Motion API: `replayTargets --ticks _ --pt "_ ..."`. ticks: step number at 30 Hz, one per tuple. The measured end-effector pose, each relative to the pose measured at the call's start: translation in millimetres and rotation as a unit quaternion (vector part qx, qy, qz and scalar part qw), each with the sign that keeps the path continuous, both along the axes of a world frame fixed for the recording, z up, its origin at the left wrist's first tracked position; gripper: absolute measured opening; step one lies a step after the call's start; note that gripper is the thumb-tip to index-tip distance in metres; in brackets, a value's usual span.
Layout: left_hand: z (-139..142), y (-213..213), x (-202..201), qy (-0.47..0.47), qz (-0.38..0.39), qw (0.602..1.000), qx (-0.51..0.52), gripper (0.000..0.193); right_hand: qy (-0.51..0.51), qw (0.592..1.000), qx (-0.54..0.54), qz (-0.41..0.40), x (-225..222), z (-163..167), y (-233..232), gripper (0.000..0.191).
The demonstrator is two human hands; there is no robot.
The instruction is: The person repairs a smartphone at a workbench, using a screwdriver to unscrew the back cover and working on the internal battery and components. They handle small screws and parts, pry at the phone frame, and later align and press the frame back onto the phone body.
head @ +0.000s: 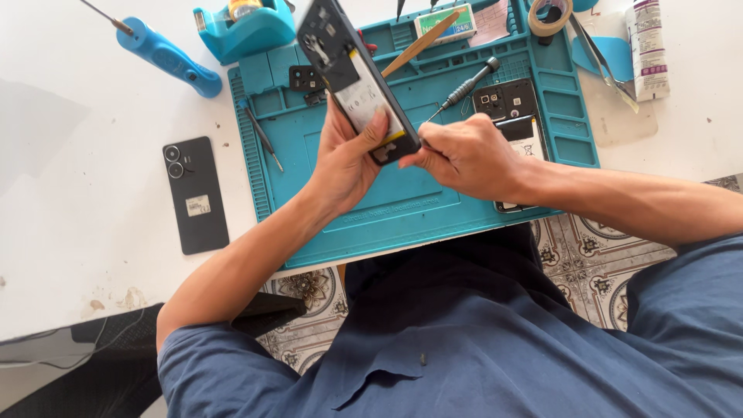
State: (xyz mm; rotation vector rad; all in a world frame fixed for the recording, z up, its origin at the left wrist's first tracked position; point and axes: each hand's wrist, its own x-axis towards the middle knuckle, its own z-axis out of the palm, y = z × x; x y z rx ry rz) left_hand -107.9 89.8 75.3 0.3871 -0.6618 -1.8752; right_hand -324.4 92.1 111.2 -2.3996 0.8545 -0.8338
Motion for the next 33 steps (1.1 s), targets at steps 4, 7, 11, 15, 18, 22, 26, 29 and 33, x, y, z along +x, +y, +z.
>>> replayTargets --ticks 4,7,11,15,18,22,26,29,33 --pt "3.8 0.0 -3.5 0.004 0.016 1.0 -0.013 0.036 -0.037 0.999 -0.012 -0.013 1.7 -2.6 0.9 0.04" --pt "8.5 -2.8 -8.6 0.028 -0.005 0.999 0.029 0.035 -0.046 0.998 -0.03 -0.036 -0.3 -3.0 -2.0 0.035" --pt "9.8 -7.7 -17.0 0.033 0.0 0.999 0.018 0.029 -0.06 0.997 -0.042 -0.024 3.1 -3.0 -1.7 0.021" --pt "7.9 -13.3 -13.3 0.023 0.003 1.0 -0.008 0.031 -0.064 0.997 -0.041 -0.019 4.1 7.6 -7.1 0.021" --pt "4.3 -18.5 -4.3 -0.001 0.0 1.0 -0.017 0.036 -0.056 0.998 -0.017 -0.014 1.7 19.4 -10.8 0.025" --pt "-7.1 -26.0 0.3 -0.021 0.025 0.999 0.042 0.052 -0.042 0.996 0.073 -0.02 1.9 30.9 -10.3 0.009" --pt "-21.4 -29.8 0.6 -0.043 0.014 0.999 -0.028 0.048 -0.058 0.996 -0.071 0.003 9.0 35.9 -11.7 0.011" --pt "-29.6 -28.4 1.1 -0.049 0.026 0.998 -0.016 0.049 -0.066 0.995 -0.071 0.037 7.0 38.3 -12.4 0.014" --pt "-33.7 -27.9 -0.5 -0.049 0.045 0.998 -0.009 0.045 -0.021 0.999 -0.032 -0.008 3.7 34.1 -9.1 0.012"
